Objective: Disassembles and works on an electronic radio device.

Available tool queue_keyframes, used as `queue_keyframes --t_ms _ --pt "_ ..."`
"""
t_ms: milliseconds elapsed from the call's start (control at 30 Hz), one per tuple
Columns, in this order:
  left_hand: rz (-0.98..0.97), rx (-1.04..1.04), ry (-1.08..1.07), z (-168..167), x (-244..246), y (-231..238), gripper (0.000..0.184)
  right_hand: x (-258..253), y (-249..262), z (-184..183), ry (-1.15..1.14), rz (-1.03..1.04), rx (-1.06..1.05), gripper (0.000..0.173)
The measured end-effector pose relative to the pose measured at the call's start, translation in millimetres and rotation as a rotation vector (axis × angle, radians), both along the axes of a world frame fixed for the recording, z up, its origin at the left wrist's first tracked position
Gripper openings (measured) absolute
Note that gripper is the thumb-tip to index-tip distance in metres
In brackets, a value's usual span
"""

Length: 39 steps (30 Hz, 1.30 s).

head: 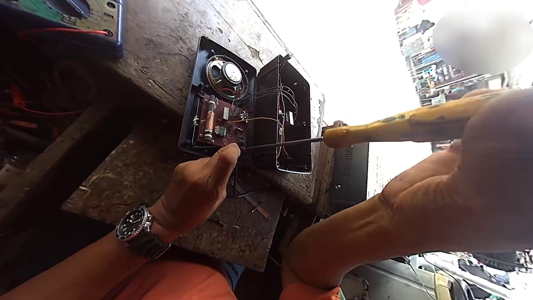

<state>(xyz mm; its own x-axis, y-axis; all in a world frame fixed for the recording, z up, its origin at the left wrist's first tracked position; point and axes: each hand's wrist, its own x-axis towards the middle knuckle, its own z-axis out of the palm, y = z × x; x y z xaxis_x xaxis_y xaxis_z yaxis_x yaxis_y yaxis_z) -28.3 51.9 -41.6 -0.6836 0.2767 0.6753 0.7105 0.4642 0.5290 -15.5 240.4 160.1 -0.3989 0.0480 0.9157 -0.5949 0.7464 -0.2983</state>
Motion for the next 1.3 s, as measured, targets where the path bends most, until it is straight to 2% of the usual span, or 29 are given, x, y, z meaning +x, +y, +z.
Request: queue_keyframes --t_ms 67,200,300,367,467,533,667,733,833,933,1000,1067,1133,1167,1300 --pt "-0.005 0.003 -0.006 0.3 0.0 0.3 0.029 -0.1 2.7 2.9 -0.006 -0.030 0.045 0.028" --pt "-0.015 0.006 -0.005 -0.1 -0.3 -0.7 0.031 -2.0 10.3 12.7 -0.192 0.198 0.082 0.031" --pt "-0.018 0.009 -0.008 0.5 -0.1 -0.3 0.030 0.5 3.2 13.4 -0.099 -0.003 0.050 0.028" --pt "-0.018 0.006 -0.007 1.0 -0.5 0.0 0.029 0.9 8.4 14.8 -0.099 -0.039 0.102 0.025" --pt "-0.017 0.000 -0.010 0.4 -0.4 0.1 0.028 -3.4 15.5 16.8 -0.221 0.174 0.136 0.030" --pt "-0.020 0.003 -0.009 0.4 -0.7 0.5 0.028 -3.3 8.7 13.1 -0.186 0.205 0.060 0.030" --pt "-0.019 0.010 -0.010 0.2 -0.4 0.8 0.028 -2.5 2.1 4.7 -0.026 -0.034 0.041 0.031" --pt "-0.016 0.012 -0.011 0.0 -0.4 1.3 0.028 -3.3 9.7 2.7 -0.078 0.054 0.106 0.033" --pt "-0.015 0.014 -0.009 -1.1 -0.5 1.9 0.030 -5.0 10.3 -0.2 -0.161 0.256 0.020 0.040" --pt "-0.012 0.012 -0.009 -1.0 0.0 1.7 0.029 -6.8 -0.4 -8.1 -0.019 0.112 -0.045 0.037" --pt "-0.012 0.013 -0.006 -0.8 -0.2 1.9 0.029 -8.5 1.1 -12.8 0.043 0.061 -0.018 0.039" --pt "-0.014 0.012 -0.004 -1.4 -0.1 1.6 0.029 -7.9 6.2 -13.5 -0.026 0.163 0.040 0.042" --pt "-0.014 0.008 -0.004 -1.8 0.0 1.2 0.030 -7.7 4.9 -11.6 -0.129 0.327 -0.001 0.044" --pt "-0.016 0.011 -0.004 -1.8 -0.1 1.3 0.030 -7.5 1.8 -10.7 -0.141 0.346 -0.032 0.042" --pt "-0.026 0.014 -0.003 -1.8 -0.3 1.8 0.030 -9.0 6.5 -12.7 -0.040 0.216 0.007 0.042"
